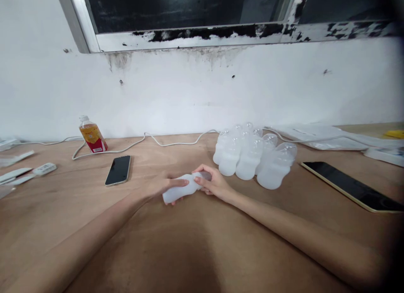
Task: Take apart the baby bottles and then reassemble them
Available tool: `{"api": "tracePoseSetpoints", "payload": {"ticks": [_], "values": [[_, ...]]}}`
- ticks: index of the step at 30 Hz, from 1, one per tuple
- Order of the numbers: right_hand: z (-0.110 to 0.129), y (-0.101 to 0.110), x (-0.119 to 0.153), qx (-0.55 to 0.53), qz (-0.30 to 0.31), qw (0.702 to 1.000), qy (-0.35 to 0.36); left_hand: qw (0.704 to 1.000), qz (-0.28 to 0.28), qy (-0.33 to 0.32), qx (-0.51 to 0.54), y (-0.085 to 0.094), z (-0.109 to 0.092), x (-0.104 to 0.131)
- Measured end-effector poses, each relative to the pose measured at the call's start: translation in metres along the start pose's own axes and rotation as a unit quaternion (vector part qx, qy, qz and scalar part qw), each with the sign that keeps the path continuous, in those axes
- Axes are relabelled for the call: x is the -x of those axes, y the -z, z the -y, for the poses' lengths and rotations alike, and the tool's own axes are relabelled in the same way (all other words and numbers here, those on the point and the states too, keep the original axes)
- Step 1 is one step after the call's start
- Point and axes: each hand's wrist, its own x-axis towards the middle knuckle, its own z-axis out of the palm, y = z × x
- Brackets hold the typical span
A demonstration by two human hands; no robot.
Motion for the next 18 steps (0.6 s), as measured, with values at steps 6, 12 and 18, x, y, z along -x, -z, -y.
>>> {"api": "tracePoseSetpoints", "payload": {"ticks": [6, 12, 18], "values": [[-0.003, 0.001, -0.007, -0.049, -0.041, 0.997, -0.038, 0.849, -0.268, -0.194, -0.413, -0.018, 0.013, -0.005], [-0.008, -0.018, -0.009, -0.149, -0.037, 0.988, 0.014, 0.838, -0.371, -0.19, -0.353, 0.002, 0.033, -0.037], [0.001, -0.023, -0.001, 0.112, 0.17, 0.978, 0.048, 0.9, -0.325, -0.219, -0.189, 0.014, 0.039, -0.067]]}}
